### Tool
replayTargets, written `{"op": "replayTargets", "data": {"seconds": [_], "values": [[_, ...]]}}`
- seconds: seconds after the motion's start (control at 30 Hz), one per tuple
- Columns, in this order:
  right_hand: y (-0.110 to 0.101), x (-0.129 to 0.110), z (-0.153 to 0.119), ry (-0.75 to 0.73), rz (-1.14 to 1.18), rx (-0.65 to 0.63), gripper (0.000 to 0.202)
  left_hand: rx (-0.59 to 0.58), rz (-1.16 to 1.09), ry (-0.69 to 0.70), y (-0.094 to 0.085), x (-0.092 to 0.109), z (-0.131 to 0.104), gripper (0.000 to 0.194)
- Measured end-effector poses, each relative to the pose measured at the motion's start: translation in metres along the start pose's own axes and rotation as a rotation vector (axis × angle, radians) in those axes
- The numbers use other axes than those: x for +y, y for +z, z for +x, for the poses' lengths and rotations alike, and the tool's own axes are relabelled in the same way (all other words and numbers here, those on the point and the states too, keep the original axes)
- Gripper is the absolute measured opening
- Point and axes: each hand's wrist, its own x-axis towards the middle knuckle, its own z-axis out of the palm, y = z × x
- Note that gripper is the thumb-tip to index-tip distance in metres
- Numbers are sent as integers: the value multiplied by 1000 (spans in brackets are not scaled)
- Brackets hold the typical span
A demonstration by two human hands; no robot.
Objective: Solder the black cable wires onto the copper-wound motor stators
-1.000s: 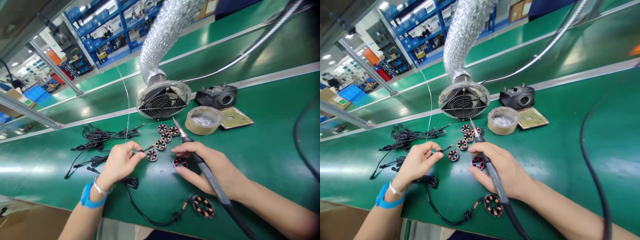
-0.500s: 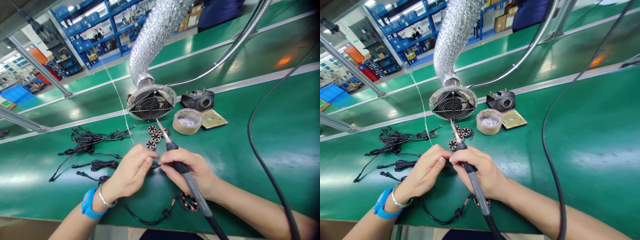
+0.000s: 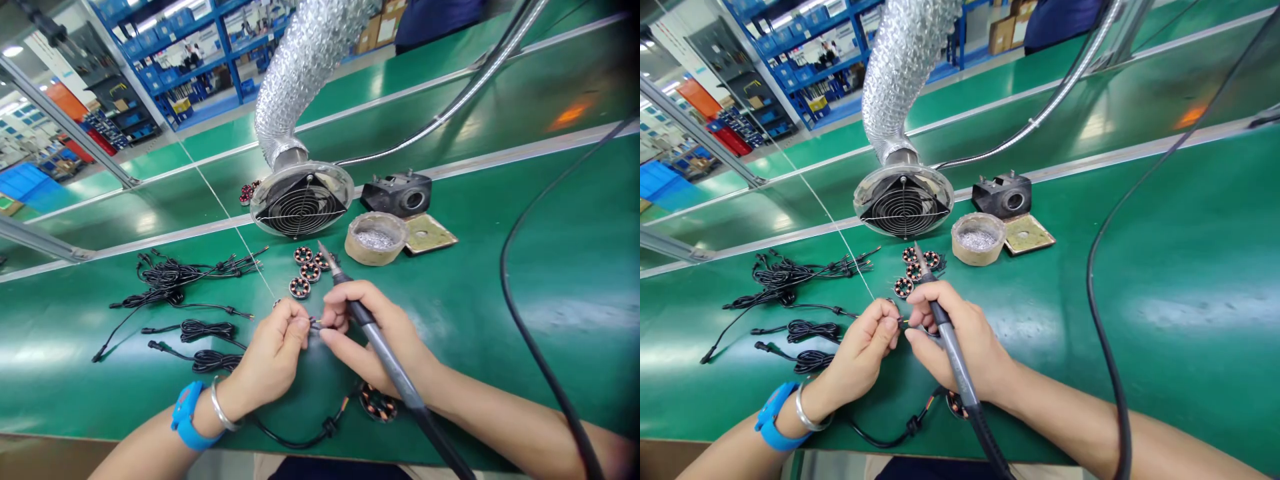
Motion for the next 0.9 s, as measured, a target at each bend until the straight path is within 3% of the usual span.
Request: {"op": "replayTargets", "data": {"seconds": [0.37,0.53,0.73,0.9], "values": [[2,4,0,3,-65,26,31,-40,-146,-72,8,-7,5,32],[-13,3,5,-119,-217,53,30,-112,98,-88,4,1,8,24],[-8,1,10,-382,-280,-105,24,-151,253,-31,5,2,5,19],[-13,7,10,-292,-344,-105,22,-120,359,1,2,9,7,16]]}}
